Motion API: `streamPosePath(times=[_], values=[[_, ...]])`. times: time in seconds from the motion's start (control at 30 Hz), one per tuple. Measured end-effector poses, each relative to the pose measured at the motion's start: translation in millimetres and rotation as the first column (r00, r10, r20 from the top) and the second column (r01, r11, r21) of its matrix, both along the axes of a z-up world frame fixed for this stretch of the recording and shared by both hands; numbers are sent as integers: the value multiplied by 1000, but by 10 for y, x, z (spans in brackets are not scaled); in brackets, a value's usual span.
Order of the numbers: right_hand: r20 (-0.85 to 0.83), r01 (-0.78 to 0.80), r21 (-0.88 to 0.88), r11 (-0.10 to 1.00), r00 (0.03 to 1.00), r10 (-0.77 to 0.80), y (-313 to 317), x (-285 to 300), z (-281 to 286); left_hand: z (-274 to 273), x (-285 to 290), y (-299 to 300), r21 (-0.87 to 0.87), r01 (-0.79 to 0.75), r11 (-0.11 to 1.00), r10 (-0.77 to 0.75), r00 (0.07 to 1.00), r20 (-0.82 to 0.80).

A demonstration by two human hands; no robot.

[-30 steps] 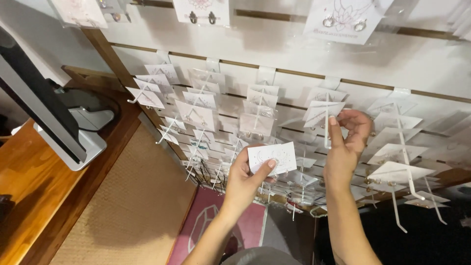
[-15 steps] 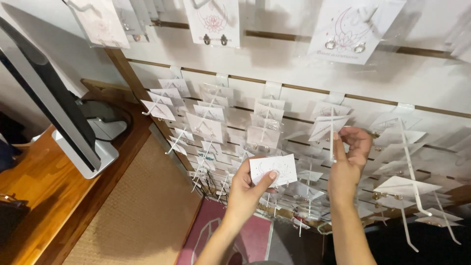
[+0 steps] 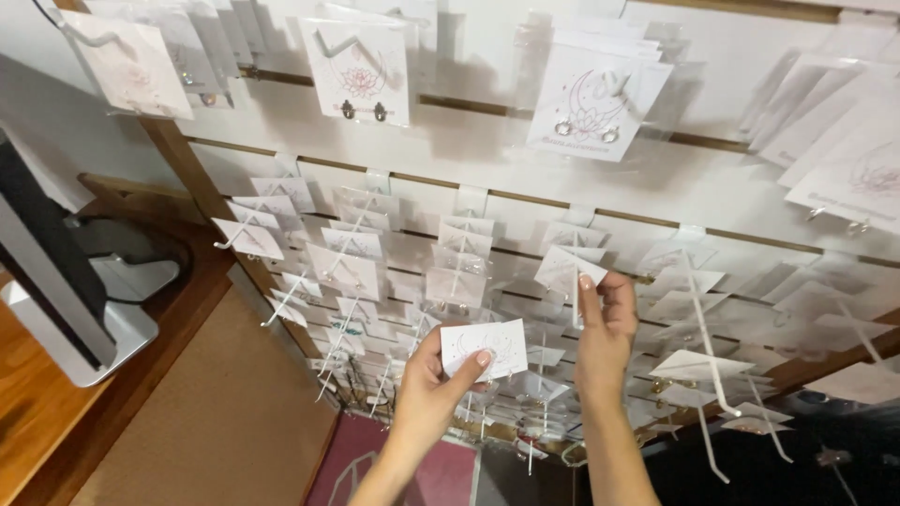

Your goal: The person is browsing through and organizing earring cards on a display rack, picking them up to inspect and holding several in one hand.

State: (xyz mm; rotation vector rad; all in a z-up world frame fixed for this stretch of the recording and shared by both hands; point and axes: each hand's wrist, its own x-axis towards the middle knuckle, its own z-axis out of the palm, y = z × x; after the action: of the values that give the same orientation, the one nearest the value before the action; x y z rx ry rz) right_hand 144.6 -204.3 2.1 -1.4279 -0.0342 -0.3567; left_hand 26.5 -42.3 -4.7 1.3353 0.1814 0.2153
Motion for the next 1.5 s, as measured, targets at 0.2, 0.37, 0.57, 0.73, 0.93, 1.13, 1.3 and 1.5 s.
streamPosePath(times=[0.2, 0.37, 0.57, 0.73, 0.93, 1.13, 1.3, 1.5], values=[[69, -16, 12, 1000, 998, 15, -62, 31, -57, -38, 59, -12, 20, 59, 998, -59, 998, -9], [130, -41, -37, 998, 990, 46, -103, -80, -58, -166, 106, 1, 51, 85, 995, -82, 995, -55], [112, -81, -42, 996, 990, 85, -104, -186, 2, -46, 143, -43, 69, 140, 988, -133, 985, -107], [52, -148, 110, 983, 988, 143, -168, -153, -91, -54, 178, -92, 58, 180, 982, -174, 980, -92], [104, -190, 133, 973, 979, 177, -233, -262, -113, -18, 128, -107, 80, 211, 974, -201, 973, -115], [173, -183, -42, 982, 967, 187, -212, -425, -30, -11, 137, -72, 85, 158, 984, -149, 984, -102], [82, -290, 172, 942, 957, 279, -254, -496, -127, 16, 127, -46, 182, 140, 973, -128, 989, -78], [87, -115, 24, 993, 990, 113, -178, -593, -43, -196, 136, -35, 166, 70, 984, -78, 996, 41]])
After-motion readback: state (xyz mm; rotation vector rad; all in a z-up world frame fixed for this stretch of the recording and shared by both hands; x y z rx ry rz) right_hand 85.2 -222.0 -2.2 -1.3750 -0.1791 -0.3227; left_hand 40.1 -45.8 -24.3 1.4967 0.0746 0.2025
